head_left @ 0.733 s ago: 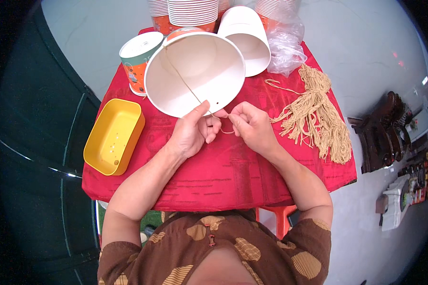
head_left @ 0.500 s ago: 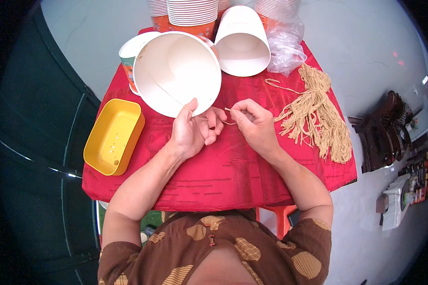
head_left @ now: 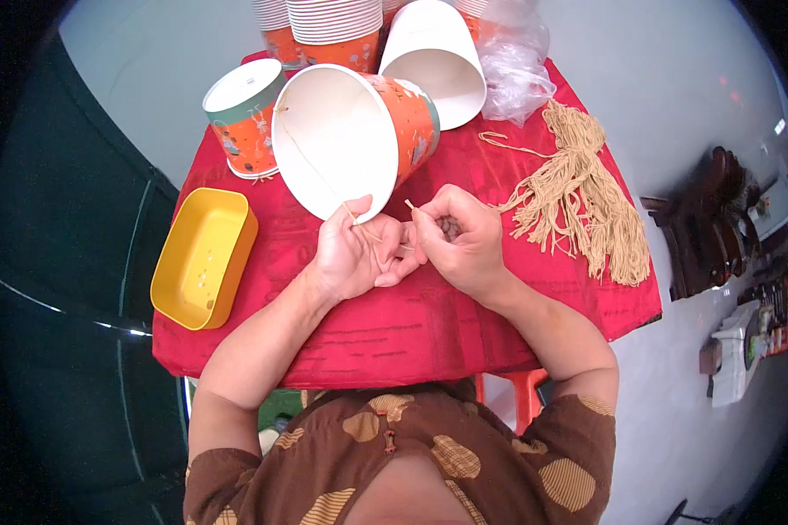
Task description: Threading string through a pre-punched paper cup to assemble a craft item.
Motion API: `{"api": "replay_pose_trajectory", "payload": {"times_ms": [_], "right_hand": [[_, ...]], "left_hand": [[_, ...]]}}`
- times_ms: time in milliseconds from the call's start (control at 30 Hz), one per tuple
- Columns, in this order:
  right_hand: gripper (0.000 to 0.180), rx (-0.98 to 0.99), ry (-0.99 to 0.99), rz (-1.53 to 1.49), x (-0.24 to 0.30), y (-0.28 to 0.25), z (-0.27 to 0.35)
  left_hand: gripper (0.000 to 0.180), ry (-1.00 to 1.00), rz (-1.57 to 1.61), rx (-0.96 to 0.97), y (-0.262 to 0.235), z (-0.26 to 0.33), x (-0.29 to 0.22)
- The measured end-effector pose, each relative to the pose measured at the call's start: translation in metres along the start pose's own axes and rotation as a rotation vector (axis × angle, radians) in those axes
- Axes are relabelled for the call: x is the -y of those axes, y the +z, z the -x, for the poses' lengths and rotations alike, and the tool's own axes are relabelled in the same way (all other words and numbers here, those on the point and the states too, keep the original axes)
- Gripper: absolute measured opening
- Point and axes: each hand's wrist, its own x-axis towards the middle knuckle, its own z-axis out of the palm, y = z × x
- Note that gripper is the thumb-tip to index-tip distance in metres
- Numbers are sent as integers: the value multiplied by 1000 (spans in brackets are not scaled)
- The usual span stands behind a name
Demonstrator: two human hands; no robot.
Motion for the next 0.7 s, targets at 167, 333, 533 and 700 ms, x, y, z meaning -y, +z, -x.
{"api": "replay_pose_trajectory", "payload": {"times_ms": [167, 333, 533, 700], "right_hand": [[16, -27, 12, 24, 12, 2, -1], [17, -4, -16, 100, 10, 1, -1], [18, -23, -66, 152, 11, 2, -2], [18, -21, -49, 124, 9, 2, -1]], "left_hand": [[73, -34, -18, -5, 4, 0, -1], [72, -44, 3, -44, 4, 0, 1], [71, -57, -15, -66, 5, 0, 3], [72, -49, -34, -113, 7, 0, 3]]}}
